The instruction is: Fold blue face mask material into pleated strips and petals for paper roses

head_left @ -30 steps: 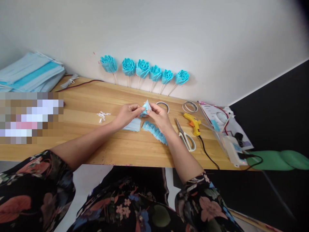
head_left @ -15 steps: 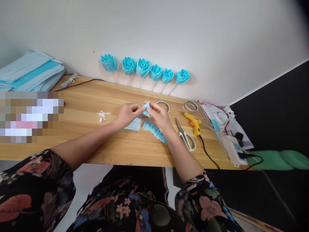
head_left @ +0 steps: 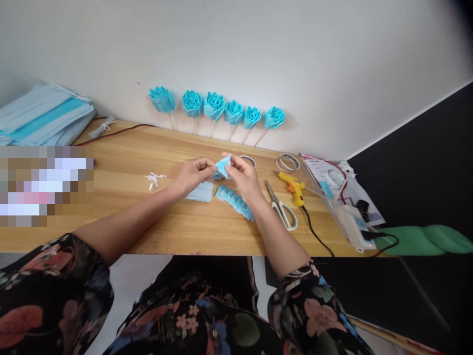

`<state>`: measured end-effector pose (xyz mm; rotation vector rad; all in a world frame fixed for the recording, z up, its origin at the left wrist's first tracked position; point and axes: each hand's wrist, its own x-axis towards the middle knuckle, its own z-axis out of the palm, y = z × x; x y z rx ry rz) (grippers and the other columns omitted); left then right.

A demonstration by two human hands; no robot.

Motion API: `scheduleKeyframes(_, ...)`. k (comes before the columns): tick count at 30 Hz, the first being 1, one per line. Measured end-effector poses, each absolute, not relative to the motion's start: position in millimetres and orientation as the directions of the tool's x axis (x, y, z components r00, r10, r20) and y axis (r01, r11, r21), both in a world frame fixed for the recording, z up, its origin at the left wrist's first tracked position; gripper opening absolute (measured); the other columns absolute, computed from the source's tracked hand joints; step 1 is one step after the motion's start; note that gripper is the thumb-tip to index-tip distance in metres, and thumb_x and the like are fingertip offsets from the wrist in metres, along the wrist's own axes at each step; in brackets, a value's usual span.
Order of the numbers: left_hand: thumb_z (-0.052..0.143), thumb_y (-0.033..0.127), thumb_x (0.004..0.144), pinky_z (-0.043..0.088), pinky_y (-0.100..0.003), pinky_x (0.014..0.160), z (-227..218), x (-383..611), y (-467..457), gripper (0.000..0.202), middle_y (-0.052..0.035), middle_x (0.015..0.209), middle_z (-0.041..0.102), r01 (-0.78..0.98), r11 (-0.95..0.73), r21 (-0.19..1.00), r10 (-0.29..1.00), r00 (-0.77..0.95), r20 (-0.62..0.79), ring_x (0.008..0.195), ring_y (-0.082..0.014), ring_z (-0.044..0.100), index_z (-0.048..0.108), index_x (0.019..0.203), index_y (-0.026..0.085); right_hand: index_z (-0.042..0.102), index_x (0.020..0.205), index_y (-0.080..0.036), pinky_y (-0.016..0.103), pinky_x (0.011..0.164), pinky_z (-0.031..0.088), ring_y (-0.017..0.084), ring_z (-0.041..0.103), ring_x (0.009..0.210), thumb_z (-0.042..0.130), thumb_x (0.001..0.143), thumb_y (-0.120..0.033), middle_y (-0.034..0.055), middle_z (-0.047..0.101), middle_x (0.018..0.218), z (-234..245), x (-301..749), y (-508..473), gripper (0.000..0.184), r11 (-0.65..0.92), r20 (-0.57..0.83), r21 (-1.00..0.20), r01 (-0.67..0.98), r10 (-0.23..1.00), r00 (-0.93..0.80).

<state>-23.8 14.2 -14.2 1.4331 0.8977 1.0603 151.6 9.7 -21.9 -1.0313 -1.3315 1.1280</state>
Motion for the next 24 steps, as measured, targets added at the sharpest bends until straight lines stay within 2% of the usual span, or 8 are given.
scheduleKeyframes(7,0.064,0.029,0.077,0.037,-0.023,0.056,-10,-25,13,0.019,0.0026,0.057,0.052,-0.067,-0.074,0.995,0.949,0.302,0.091,0.054,-0.0082,0.043,0.057,0.064,0.016,0.070,0.114,-0.022,0.030,0.072,0.048,0.014,0.055,0.073,0.067,0.077,-0.037,-0.0014,0.062,0.081,-22,152,10,0.040,0.190,0.188,-0.981,0.026,0.979,-0.076)
scheduleKeyframes(11,0.063,0.032,0.082,0.038,-0.023,0.056,-9,-24,12,0.024,0.0014,0.060,0.055,-0.024,-0.090,0.996,0.939,0.331,0.093,0.056,-0.0086,0.046,0.057,0.065,0.016,0.070,0.114,-0.023,0.030,0.070,0.048,0.013,0.055,0.072,0.068,0.078,-0.037,-0.0018,0.062,0.080,-24,151,10,0.039,0.186,0.185,-0.982,0.007,0.980,-0.073)
scheduleKeyframes(14,0.067,0.031,0.082,0.036,-0.022,0.054,-13,-23,15,0.025,0.0017,0.059,0.056,-0.031,-0.087,0.996,0.940,0.329,0.092,0.054,-0.0080,0.046,0.057,0.066,0.015,0.068,0.118,-0.023,0.031,0.070,0.050,0.014,0.057,0.074,0.070,0.079,-0.040,-0.0002,0.066,0.085,-28,150,10,0.042,0.182,0.178,-0.983,0.018,0.977,-0.114)
scheduleKeyframes(16,0.069,0.028,0.081,0.036,-0.022,0.054,-17,-24,18,0.024,0.0019,0.058,0.056,-0.066,-0.068,0.996,0.942,0.324,0.086,0.053,-0.0075,0.045,0.056,0.065,0.015,0.067,0.119,-0.025,0.032,0.073,0.053,0.016,0.061,0.079,0.069,0.080,-0.043,0.0015,0.068,0.092,-30,151,11,0.043,0.195,0.190,-0.980,0.030,0.975,-0.115)
scheduleKeyframes(19,0.070,0.027,0.083,0.036,-0.022,0.054,-21,-27,24,0.024,0.0021,0.056,0.055,-0.155,-0.031,0.987,0.944,0.320,0.080,0.051,-0.0073,0.045,0.056,0.066,0.016,0.064,0.122,-0.027,0.036,0.083,0.056,0.020,0.065,0.097,0.065,0.085,-0.044,0.0045,0.070,0.108,-30,156,14,0.041,0.251,0.248,-0.966,0.060,0.967,-0.058)
scheduleKeyframes(24,0.070,0.026,0.083,0.036,-0.022,0.052,-21,-30,28,0.027,0.0020,0.054,0.055,-0.298,0.051,0.953,0.948,0.314,0.047,0.049,-0.0076,0.046,0.054,0.064,0.016,0.064,0.121,-0.029,0.035,0.089,0.056,0.021,0.059,0.118,0.063,0.086,-0.028,0.0045,0.065,0.127,-23,163,13,0.035,0.451,0.452,-0.849,0.275,0.890,-0.065)
